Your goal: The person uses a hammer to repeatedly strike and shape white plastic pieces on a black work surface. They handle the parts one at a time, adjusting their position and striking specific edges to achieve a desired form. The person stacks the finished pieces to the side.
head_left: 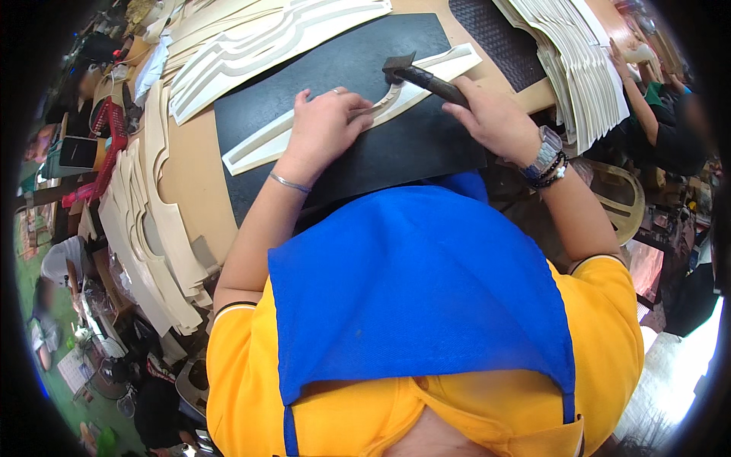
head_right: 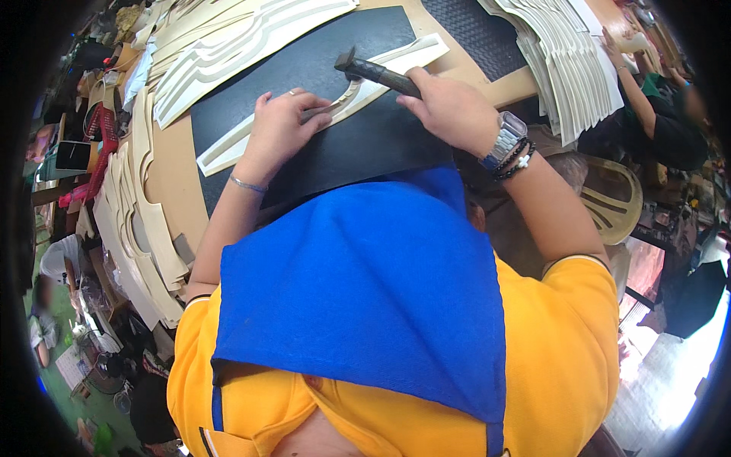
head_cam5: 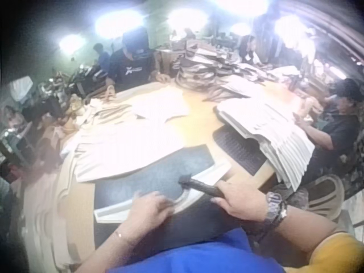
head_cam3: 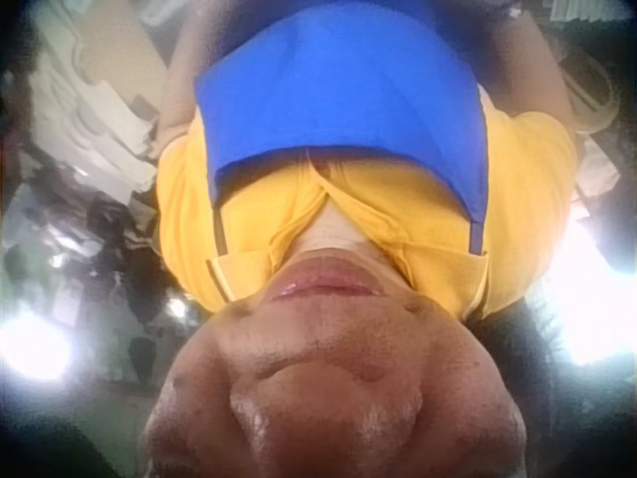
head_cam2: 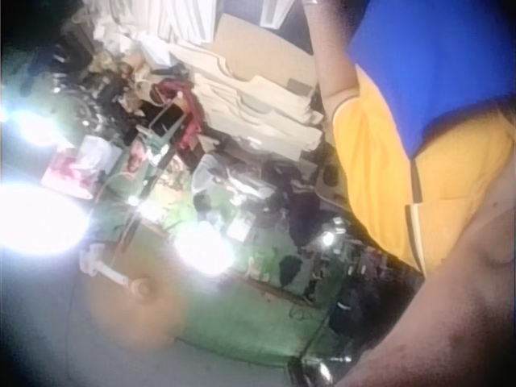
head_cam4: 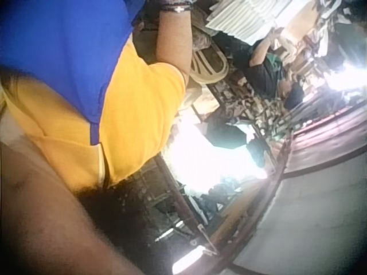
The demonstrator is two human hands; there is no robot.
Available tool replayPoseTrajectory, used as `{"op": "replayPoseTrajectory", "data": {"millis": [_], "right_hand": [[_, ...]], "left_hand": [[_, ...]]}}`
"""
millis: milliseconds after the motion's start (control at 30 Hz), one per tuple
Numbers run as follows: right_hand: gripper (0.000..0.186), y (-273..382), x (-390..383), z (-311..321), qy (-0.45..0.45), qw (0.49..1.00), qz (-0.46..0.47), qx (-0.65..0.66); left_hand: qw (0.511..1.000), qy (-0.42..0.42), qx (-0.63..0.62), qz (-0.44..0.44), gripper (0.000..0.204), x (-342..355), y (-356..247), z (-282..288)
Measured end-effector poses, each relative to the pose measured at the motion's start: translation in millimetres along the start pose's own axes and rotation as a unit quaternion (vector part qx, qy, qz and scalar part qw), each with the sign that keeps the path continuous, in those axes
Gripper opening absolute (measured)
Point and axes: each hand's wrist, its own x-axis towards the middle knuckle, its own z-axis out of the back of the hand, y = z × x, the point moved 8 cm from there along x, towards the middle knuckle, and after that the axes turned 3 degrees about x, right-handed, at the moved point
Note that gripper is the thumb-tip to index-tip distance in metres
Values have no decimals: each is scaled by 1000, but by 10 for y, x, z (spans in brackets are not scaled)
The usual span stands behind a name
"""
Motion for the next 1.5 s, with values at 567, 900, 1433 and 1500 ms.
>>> {"op": "replayPoseTrajectory", "data": {"millis": [567, 900, 1433, 1500], "right_hand": [[32, 281, -2, -52, 45, 998, 21, 41], [35, 334, -58, 39, -27, 997, 63, 43], [34, 55, -179, -71, -47, 988, 44, 139], [34, 128, -130, -60, 0, 998, 0, 59]], "left_hand": [[981, -62, 106, -148, 16, -212, -146, 65], [993, 59, -98, 1, 16, -79, 120, 99], [974, 16, -211, 80, 21, -46, -4, -103], [985, 13, -163, 62, 20, -51, -64, -67]]}}
